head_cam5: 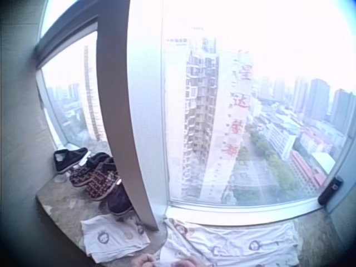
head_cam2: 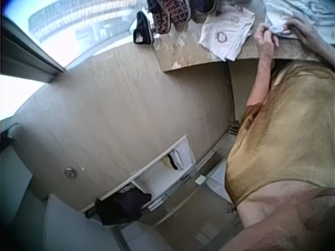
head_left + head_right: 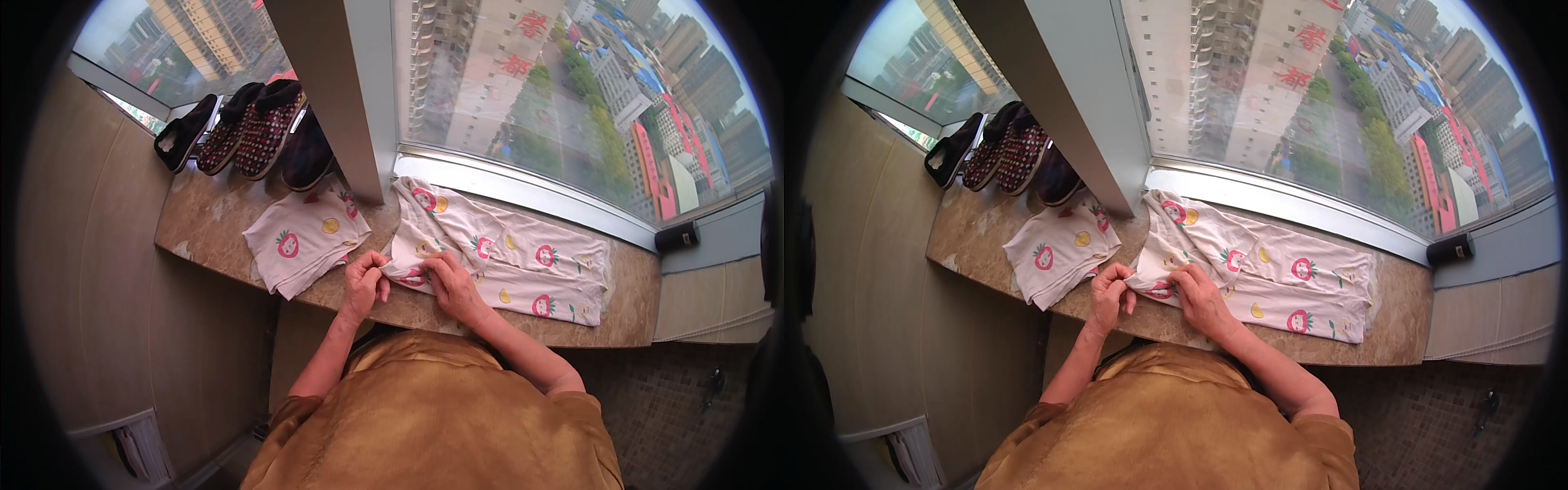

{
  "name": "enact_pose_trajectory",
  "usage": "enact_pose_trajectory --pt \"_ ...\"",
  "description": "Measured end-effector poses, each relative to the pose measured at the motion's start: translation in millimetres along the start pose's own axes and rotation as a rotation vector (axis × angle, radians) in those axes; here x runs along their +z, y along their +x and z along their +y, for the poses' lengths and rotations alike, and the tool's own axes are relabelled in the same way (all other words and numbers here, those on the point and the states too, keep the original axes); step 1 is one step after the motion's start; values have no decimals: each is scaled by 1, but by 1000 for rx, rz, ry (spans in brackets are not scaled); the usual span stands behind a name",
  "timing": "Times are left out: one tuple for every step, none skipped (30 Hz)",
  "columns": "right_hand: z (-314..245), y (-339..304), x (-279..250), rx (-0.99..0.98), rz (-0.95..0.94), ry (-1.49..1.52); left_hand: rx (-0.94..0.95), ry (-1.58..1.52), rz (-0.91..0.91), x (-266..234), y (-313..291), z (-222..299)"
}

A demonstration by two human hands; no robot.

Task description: The person folds a light-colored patterned cloth on a windowsill, smoothing and aligning it into a compact rectangle. The folded cloth is then placed into a white storage bin. The person briefly handles a bucket of laundry in the shower area.

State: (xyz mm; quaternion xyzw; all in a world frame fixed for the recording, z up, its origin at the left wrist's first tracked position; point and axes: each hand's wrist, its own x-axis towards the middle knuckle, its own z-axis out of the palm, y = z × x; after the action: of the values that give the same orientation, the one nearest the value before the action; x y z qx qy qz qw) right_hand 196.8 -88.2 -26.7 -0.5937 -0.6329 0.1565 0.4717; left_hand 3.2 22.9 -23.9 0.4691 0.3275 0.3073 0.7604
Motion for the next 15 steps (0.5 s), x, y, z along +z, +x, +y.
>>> enact_pose_trajectory --pt "-1 1 -1 5 6 -11 4 63 -5 -4 2 0" --pt "-3 3 -2 11 12 -21 9 125 -10 -7 3 0" --pt "-5 6 -3 15 17 -31 -6 188 14 -9 1 0" --pt "-4 8 -5 59 12 -24 -20 254 35 -9 -3 8" --pt "-2 11 -7 102 6 -16 -34 320 57 -10 -5 13" --pt "0 17 -10 145 2 -9 -50 380 76 -13 -4 13" --pt "3 27 -12 86 41 -59 44 518 98 -14 -5 13" --pt "4 37 -16 105 38 -85 140 655 118 -12 -2 14" --pt "6 46 -17 125 35 -111 238 791 136 -10 -1 15" --pt "12 54 -17 130 5 -165 216 892 157 -5 1 20" --pt "22 61 -13 133 -28 -224 196 987 180 2 -2 27" --pt "28 69 -13 92 -71 -258 178 1077 199 10 -1 31" --pt "31 77 0 92 -111 -276 187 1121 181 12 -1 34" --pt "33 78 -1 108 -133 -291 196 1164 165 20 -1 35" --pt "34 78 -3 123 -156 -305 204 1208 150 27 0 35"
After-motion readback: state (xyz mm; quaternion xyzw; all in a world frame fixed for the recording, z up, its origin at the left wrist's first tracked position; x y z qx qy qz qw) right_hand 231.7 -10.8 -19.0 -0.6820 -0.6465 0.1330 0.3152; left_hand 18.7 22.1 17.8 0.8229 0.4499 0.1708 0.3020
